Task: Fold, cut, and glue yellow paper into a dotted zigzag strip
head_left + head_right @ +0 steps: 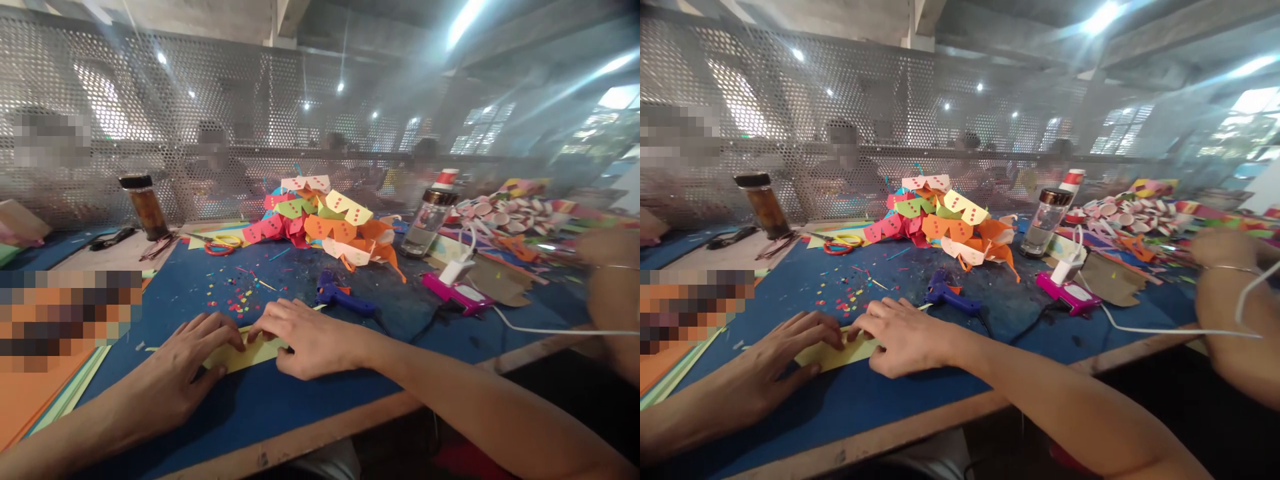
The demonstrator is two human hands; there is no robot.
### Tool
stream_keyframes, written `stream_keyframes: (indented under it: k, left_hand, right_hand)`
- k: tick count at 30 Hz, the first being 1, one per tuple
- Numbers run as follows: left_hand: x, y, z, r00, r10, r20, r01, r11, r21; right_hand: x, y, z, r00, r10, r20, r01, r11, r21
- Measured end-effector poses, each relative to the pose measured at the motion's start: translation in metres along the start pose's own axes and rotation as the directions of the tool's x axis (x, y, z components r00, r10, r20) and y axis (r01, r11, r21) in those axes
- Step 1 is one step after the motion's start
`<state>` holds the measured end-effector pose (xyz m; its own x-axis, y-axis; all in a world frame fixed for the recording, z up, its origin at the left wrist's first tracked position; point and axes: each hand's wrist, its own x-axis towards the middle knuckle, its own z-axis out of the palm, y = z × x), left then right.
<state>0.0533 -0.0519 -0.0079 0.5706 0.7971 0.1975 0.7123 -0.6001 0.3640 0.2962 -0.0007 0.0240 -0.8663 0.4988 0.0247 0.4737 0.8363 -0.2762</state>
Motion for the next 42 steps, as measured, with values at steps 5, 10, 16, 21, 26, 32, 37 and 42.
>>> stream_keyframes:
  k: [5, 10, 16, 21, 26, 32, 37, 42]
  left_hand:
    - [0.000, -0.002, -0.007, 0.997, 0.004, 0.073, 0.002, 0.997, -0.082]
    - [0.001, -0.002, -0.011, 0.993, -0.007, 0.114, 0.020, 0.993, -0.114]
    - [0.000, -0.002, -0.013, 0.993, 0.009, 0.115, 0.004, 0.993, -0.116]
    - [0.000, 0.000, -0.013, 0.997, 0.020, 0.077, -0.014, 0.997, -0.079]
    - [0.001, 0.004, -0.013, 0.998, 0.017, 0.063, -0.014, 0.999, -0.053]
    - [0.000, 0.003, -0.006, 0.999, 0.043, -0.005, -0.043, 0.997, -0.065]
    - [0.000, -0.001, 0.001, 0.994, 0.075, -0.077, -0.079, 0.996, -0.050]
    - [0.002, -0.006, 0.006, 0.988, 0.058, -0.142, -0.066, 0.996, -0.054]
  right_hand:
    - [0.000, 0.000, -0.003, 0.999, 0.002, 0.043, -0.004, 0.999, 0.049]
    - [-0.001, 0.003, -0.003, 0.999, -0.019, 0.031, 0.017, 0.998, 0.060]
    - [-0.002, 0.003, -0.004, 0.999, -0.031, 0.012, 0.031, 0.999, 0.028]
    - [0.001, 0.005, -0.002, 0.987, -0.081, -0.139, 0.086, 0.996, 0.035]
    - [0.007, 0.010, 0.005, 0.954, -0.022, -0.300, -0.009, 0.995, -0.102]
    - [0.011, 0.016, 0.009, 0.958, 0.020, -0.288, -0.072, 0.983, -0.169]
    - [0.015, 0.019, 0.011, 0.959, 0.042, -0.281, -0.078, 0.990, -0.118]
    - [0.017, 0.017, 0.010, 0.957, 0.073, -0.280, -0.092, 0.994, -0.053]
